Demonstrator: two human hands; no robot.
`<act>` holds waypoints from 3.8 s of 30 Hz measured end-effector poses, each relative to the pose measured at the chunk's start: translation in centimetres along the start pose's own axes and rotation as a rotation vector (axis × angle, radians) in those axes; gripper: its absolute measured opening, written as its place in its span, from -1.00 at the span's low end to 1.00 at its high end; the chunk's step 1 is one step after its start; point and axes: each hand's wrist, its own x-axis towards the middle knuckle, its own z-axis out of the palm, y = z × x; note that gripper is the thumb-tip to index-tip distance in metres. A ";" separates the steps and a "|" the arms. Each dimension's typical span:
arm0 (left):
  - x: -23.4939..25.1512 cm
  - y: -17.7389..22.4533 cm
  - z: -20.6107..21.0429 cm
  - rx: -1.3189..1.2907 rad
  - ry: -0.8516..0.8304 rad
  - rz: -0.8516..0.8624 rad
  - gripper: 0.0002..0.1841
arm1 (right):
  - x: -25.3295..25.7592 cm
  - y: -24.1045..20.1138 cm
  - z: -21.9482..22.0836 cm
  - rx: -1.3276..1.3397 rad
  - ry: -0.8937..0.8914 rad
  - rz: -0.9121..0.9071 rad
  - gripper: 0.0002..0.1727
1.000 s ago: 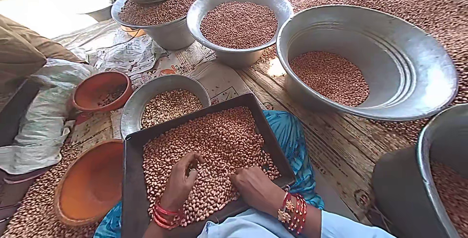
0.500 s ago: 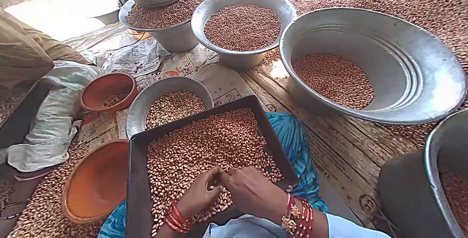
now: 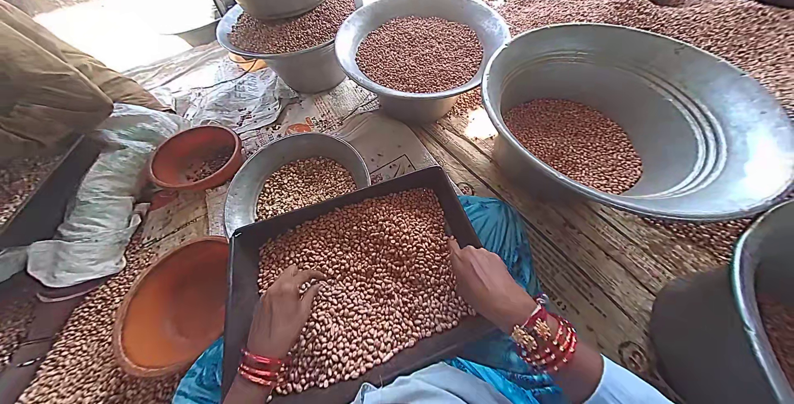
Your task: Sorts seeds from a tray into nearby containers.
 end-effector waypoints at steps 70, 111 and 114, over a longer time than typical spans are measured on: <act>-0.1 3.5 2.5 -0.442 -0.216 0.034 -0.78 | 2.2 1.9 0.0 0.321 0.753 -0.548 -0.71; -0.4 4.4 -0.8 -0.105 -0.417 0.126 -0.86 | 0.8 0.7 -1.6 -0.032 0.338 -0.543 -0.78; 2.6 3.1 -4.7 -0.058 0.341 0.140 -0.74 | 1.6 -0.9 -3.2 0.225 1.057 -0.702 -0.72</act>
